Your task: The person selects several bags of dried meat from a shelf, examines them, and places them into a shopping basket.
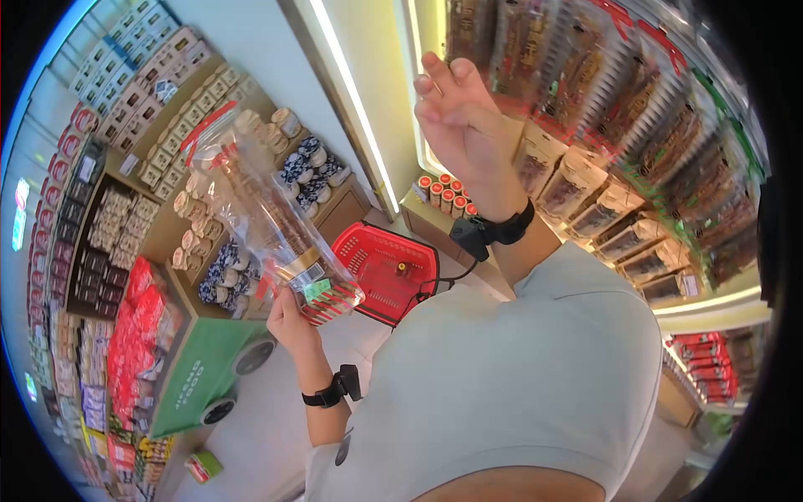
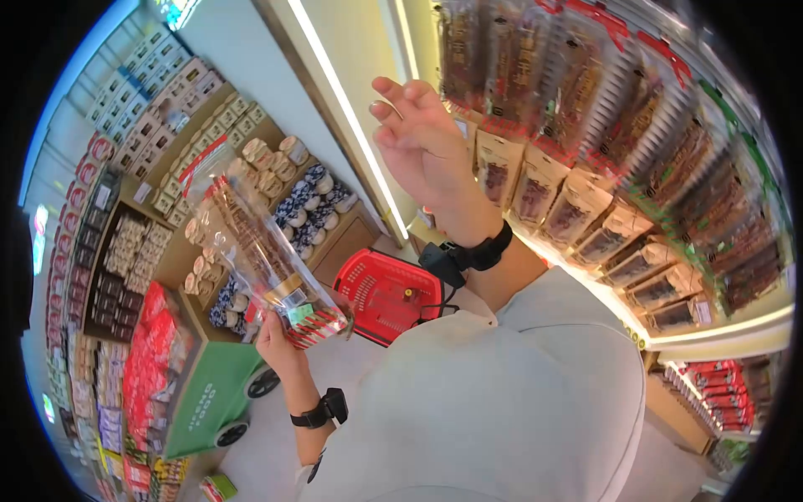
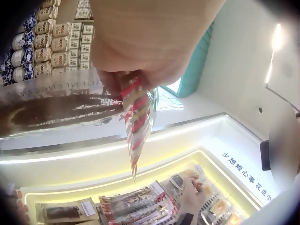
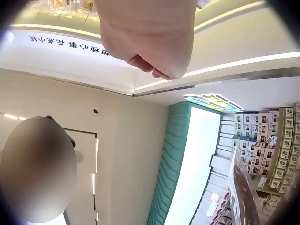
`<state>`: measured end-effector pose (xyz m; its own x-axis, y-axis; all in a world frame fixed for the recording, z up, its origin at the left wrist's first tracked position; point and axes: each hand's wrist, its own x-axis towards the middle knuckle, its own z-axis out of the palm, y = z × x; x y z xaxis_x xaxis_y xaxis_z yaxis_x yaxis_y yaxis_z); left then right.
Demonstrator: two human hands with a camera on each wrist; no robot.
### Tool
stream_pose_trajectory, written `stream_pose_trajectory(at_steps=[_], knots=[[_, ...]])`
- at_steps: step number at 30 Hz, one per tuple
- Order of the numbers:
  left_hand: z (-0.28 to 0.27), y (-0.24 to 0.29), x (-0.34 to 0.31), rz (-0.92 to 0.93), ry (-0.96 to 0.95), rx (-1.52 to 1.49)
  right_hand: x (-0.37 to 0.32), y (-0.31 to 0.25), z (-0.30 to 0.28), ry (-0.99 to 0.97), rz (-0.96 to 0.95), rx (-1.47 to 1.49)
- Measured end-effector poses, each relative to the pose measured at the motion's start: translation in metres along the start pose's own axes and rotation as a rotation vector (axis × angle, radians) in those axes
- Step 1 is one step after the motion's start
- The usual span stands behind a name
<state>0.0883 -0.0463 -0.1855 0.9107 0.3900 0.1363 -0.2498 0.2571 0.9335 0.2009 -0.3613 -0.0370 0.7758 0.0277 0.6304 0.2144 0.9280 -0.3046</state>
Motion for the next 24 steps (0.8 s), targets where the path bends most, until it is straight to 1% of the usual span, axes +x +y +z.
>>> stream_pose_trajectory(at_steps=[1,3,4,6,7,9,11,12,14,16,17,19,20,22,24], knots=[[0.005,-0.004,0.004,-0.018,-0.002,-0.012,-0.004,-0.010,0.003,0.020,-0.028,-0.022],[0.019,-0.011,0.008,-0.045,-0.029,-0.037,-0.012,-0.030,0.008,-0.083,-0.065,-0.063],[0.024,-0.017,0.012,-0.057,-0.059,-0.039,-0.016,-0.041,0.009,-0.071,-0.087,-0.084],[0.035,-0.029,0.018,-0.073,-0.064,-0.051,-0.025,-0.061,0.009,-0.116,-0.105,-0.077],[0.043,-0.032,0.019,-0.097,-0.067,-0.057,-0.029,-0.071,0.008,-0.104,-0.120,-0.092],[0.060,-0.034,0.016,-0.114,-0.090,-0.049,-0.035,-0.091,0.005,-0.162,-0.147,-0.137],[0.074,-0.035,0.015,-0.116,-0.108,0.005,-0.042,-0.106,0.002,-0.123,-0.184,-0.156],[0.082,-0.036,0.013,-0.124,-0.146,-0.007,-0.044,-0.117,0.000,-0.104,-0.212,-0.172],[0.105,-0.040,0.011,-0.103,-0.202,-0.079,-0.053,-0.137,-0.003,0.008,-0.227,-0.251],[0.122,-0.043,0.007,-0.132,-0.253,-0.063,-0.063,-0.156,-0.019,0.052,-0.245,-0.311],[0.127,-0.049,0.008,-0.175,-0.249,-0.068,-0.070,-0.166,-0.027,0.051,-0.260,-0.335],[0.139,-0.055,0.002,-0.176,-0.293,-0.066,-0.082,-0.185,-0.042,0.232,-0.277,-0.442],[0.147,-0.058,0.001,-0.168,-0.317,-0.053,-0.087,-0.197,-0.050,0.227,-0.288,-0.457],[0.160,-0.064,-0.003,-0.185,-0.300,-0.069,-0.101,-0.220,-0.065,0.560,-0.303,-0.738],[0.167,-0.070,-0.007,-0.203,-0.303,-0.062,-0.110,-0.247,-0.084,0.774,-0.365,-1.009]])
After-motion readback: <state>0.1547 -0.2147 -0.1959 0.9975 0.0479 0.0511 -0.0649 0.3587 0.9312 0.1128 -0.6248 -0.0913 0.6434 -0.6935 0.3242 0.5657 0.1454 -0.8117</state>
